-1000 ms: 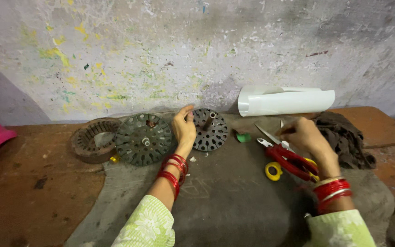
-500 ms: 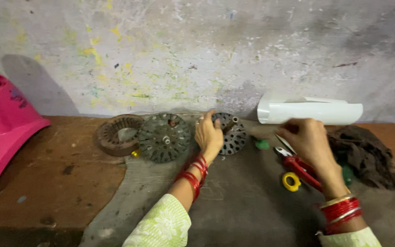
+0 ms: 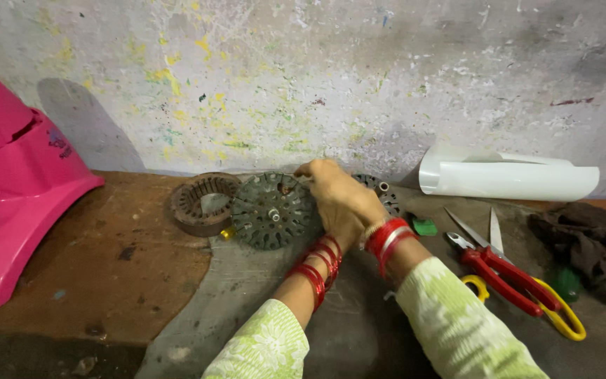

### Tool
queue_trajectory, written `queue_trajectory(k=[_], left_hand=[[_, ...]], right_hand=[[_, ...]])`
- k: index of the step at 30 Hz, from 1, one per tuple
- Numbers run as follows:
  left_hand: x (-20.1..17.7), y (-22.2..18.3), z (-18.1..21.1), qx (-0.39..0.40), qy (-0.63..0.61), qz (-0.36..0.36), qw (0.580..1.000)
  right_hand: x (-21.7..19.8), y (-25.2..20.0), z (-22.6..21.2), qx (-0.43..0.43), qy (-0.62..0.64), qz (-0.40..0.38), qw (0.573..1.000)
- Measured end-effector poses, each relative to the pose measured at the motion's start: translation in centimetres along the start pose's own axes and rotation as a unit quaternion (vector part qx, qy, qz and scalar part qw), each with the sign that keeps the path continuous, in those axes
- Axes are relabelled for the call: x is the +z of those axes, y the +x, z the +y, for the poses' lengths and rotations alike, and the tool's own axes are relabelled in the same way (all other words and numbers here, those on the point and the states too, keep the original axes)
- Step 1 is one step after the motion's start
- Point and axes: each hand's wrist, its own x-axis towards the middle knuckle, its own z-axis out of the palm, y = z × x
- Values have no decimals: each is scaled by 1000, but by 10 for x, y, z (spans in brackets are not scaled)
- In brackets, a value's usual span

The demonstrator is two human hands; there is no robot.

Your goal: The person uses a screwdriver and pliers to disassemble and repair the internal components of a ceiling fan motor on a workbench.

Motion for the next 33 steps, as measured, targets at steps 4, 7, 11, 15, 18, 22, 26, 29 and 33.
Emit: queue_trajectory(k=[4, 7, 11, 15, 18, 22, 26, 29, 33], left_hand=[[-1, -5, -7, -64, 7, -119, 991], [-4, -10, -11, -99, 8, -186, 977], [-3, -15, -17, -119, 13, -219, 968], [-1, -15, -25, -132, 20, -239, 962], [-2, -20, -30, -142, 24, -251, 957], [0, -18, -34, -144, 34, -261, 954], [0, -16, -37, -142, 47, -256, 955], [4, -14, -37, -137, 57, -247, 958], [11, -12, -37, -123, 81, -226, 963]], right_hand=[[25, 41, 42, 103, 0, -138, 985], [49, 54, 64, 87, -9, -143, 986], [67, 57, 76, 80, -7, -122, 989], [56, 53, 67, 101, 5, -226, 969], [47, 49, 57, 125, -8, -218, 968], [45, 45, 52, 114, -9, -203, 972], [45, 46, 45, 86, -18, -184, 979], [32, 46, 32, 38, -6, -153, 987], [9, 38, 16, 33, -156, -122, 980]])
